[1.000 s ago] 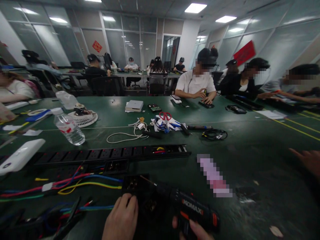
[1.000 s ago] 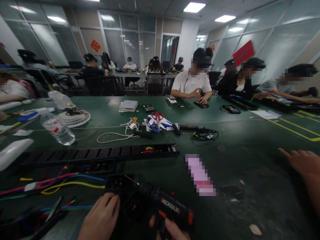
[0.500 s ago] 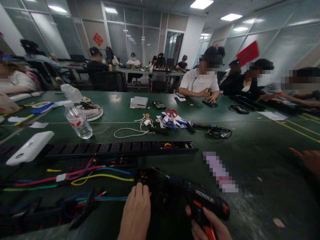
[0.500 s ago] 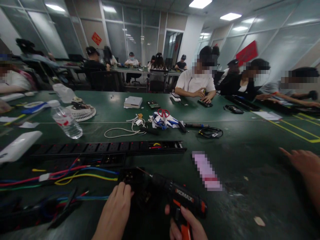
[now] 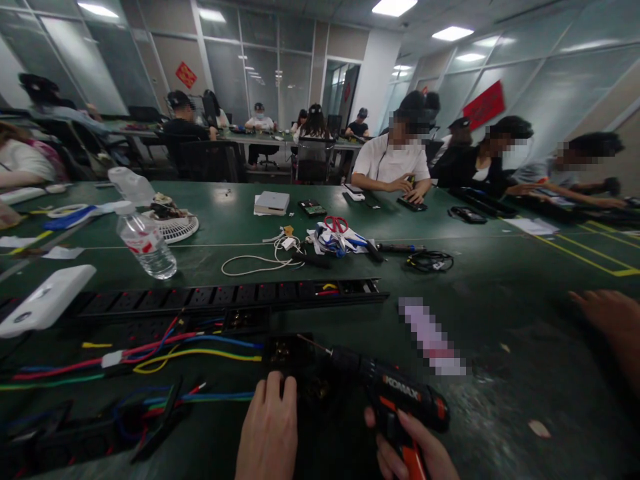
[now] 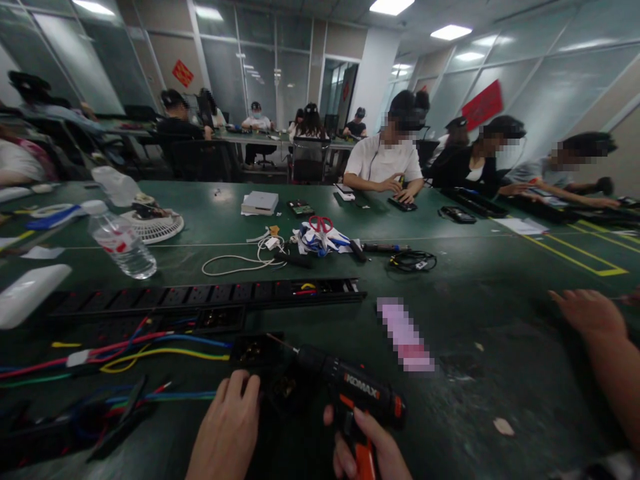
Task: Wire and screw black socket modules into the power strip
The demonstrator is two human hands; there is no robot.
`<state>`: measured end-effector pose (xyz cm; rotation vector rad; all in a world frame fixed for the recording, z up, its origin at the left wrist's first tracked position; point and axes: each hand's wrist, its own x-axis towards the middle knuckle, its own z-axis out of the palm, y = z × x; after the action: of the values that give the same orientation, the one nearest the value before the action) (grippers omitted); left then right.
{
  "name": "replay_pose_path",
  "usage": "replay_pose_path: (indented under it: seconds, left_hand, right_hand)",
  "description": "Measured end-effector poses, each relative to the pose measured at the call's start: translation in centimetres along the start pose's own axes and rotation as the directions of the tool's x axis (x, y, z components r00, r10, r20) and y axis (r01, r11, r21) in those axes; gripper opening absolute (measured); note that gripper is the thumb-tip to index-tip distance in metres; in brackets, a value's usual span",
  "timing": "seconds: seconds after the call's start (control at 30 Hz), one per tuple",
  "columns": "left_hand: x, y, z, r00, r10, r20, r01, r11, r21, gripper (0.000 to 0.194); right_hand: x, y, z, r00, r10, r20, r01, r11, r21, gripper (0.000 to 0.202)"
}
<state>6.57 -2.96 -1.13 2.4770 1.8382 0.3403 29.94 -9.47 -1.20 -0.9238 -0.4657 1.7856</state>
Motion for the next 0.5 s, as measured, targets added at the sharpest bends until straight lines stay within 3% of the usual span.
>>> replay_pose_path:
  seconds: [0.17,0.5]
  left_hand:
    - [-0.3,0.3,-0.1,1.0,-0.011,-0.028,0.01,1.0,-0.014,0.03]
    - [1.5,1.3,-2.0,0.995,-0.053,0.085,0.045,0.995,0.091,0.032]
  right_hand:
    - [0.1,0.4,-0.7,1.0,0.009,0.009,-0.009,1.0,0.008,0.054]
    - [-0.1,0.5,-0.6,1.0,-0.004,-0.015,0.004,1.0,-0.02,0.054]
